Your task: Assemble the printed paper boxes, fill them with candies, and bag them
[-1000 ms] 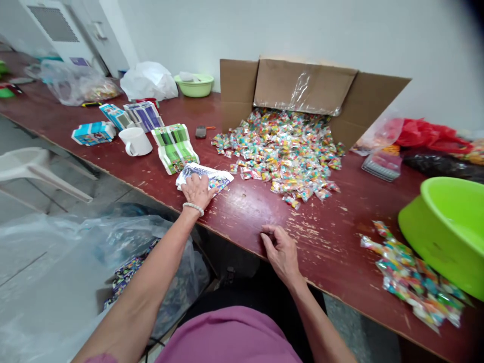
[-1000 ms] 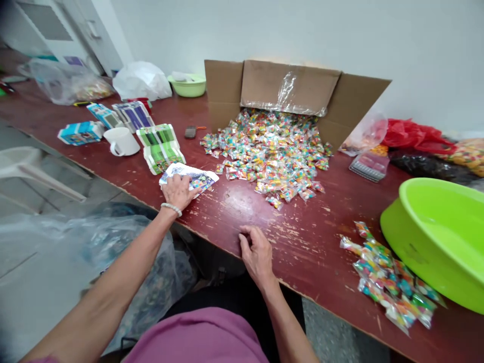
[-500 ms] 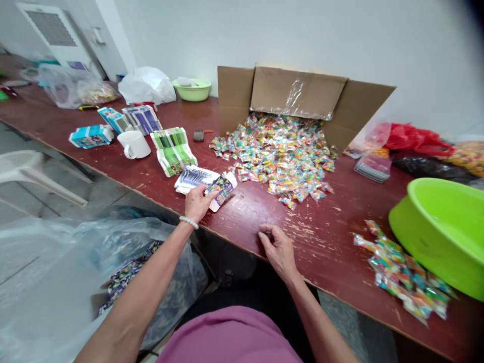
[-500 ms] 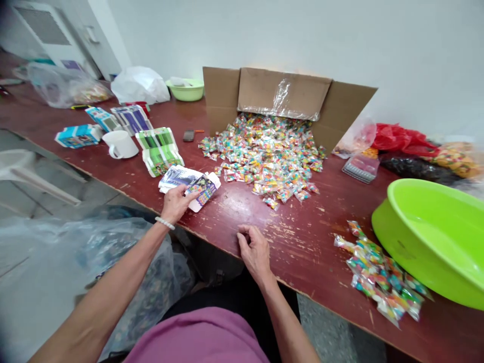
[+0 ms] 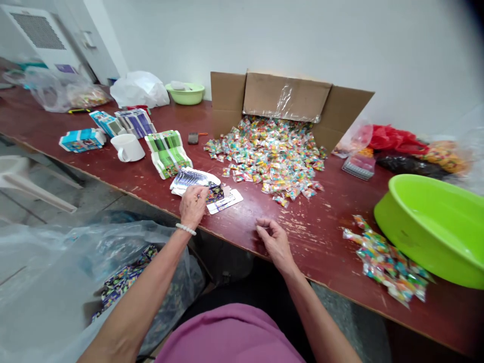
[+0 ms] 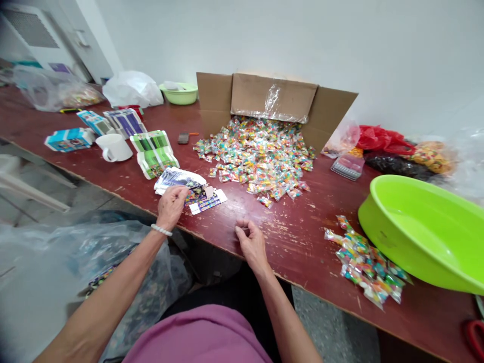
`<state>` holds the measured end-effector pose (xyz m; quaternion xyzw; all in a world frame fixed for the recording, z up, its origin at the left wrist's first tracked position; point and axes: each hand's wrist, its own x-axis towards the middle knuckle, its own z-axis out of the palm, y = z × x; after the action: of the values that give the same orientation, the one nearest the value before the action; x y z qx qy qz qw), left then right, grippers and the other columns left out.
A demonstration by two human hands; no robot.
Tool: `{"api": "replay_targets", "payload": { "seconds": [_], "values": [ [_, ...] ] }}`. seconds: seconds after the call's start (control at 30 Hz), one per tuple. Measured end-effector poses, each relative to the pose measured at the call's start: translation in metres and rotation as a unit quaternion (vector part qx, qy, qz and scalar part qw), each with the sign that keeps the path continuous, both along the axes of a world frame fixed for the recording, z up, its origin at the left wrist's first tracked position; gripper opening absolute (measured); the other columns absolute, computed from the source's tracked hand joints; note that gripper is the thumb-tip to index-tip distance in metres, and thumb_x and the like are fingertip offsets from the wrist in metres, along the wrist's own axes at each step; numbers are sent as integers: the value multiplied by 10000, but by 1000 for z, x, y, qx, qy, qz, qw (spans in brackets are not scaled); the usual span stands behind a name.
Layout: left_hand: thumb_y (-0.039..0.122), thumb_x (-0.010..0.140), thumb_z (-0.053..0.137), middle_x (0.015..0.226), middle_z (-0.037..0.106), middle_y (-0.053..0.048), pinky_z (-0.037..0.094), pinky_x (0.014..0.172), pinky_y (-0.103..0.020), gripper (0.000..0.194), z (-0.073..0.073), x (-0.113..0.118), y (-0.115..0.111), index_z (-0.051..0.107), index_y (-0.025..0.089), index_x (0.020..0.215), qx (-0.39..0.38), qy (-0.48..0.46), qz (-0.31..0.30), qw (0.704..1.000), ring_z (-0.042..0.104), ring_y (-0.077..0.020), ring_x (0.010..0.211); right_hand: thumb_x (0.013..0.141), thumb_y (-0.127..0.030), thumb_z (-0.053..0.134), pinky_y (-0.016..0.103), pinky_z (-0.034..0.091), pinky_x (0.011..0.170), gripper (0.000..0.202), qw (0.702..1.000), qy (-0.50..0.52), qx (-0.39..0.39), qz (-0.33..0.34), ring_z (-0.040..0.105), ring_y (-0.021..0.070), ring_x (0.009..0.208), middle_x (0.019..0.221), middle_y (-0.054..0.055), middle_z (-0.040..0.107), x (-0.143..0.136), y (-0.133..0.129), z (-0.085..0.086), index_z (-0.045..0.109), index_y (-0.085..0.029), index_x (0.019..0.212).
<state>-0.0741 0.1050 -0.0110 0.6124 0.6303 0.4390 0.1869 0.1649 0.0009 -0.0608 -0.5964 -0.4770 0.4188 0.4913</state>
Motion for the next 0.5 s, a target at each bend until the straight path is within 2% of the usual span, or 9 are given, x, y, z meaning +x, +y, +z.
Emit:
{"api": "replay_targets", "payload": {
  "seconds": [0.1,0.2,0.27,0.33,0.4,0.5],
  "values": [
    [444,875,504,1014,689,-91,447,928,-329,354,5,11,-17,719,163,868,4,-56,-5,998,595,-238,1024,778,-498,687,211,465,501,503,993,113,-26,5,618,138,654,909,52,687,-15,-4,12,609,-170,1152],
    [500,846,575,859,709,-64,502,759,-290,384,11,27,-53,723,146,840,-67,-149,-95,982,639,-204,818,776,-475,715,212,491,554,498,974,226,-14,-5,636,141,740,1048,74,683,-28,-8,23,596,-186,1163],
    [470,814,654,830,713,-63,498,697,-268,350,13,34,-77,724,133,881,-204,-281,-200,916,637,-181,737,804,-462,690,241,513,624,378,966,255,20,-25,624,144,734,953,46,690,-30,-9,30,626,-183,1051],
    [390,784,714,874,719,-72,489,687,-250,317,15,36,-95,722,128,961,-325,-353,-298,825,636,-164,728,818,-438,679,260,516,665,289,971,237,38,-11,609,145,713,854,15,679,-25,-12,38,633,-189,956],
    [317,749,749,929,720,-85,492,719,-252,333,14,38,-104,717,125,1019,-393,-364,-382,753,646,-172,774,824,-420,674,255,507,645,244,981,179,24,68,594,145,689,803,-2,662,-17,-18,48,633,-201,923],
    [278,681,786,901,722,-98,514,743,-297,352,11,46,-112,714,126,990,-434,-375,-457,680,665,-212,801,850,-435,643,237,483,584,233,974,110,5,199,575,138,646,753,-11,632,-12,-28,64,638,-209,910]
  ]
}}
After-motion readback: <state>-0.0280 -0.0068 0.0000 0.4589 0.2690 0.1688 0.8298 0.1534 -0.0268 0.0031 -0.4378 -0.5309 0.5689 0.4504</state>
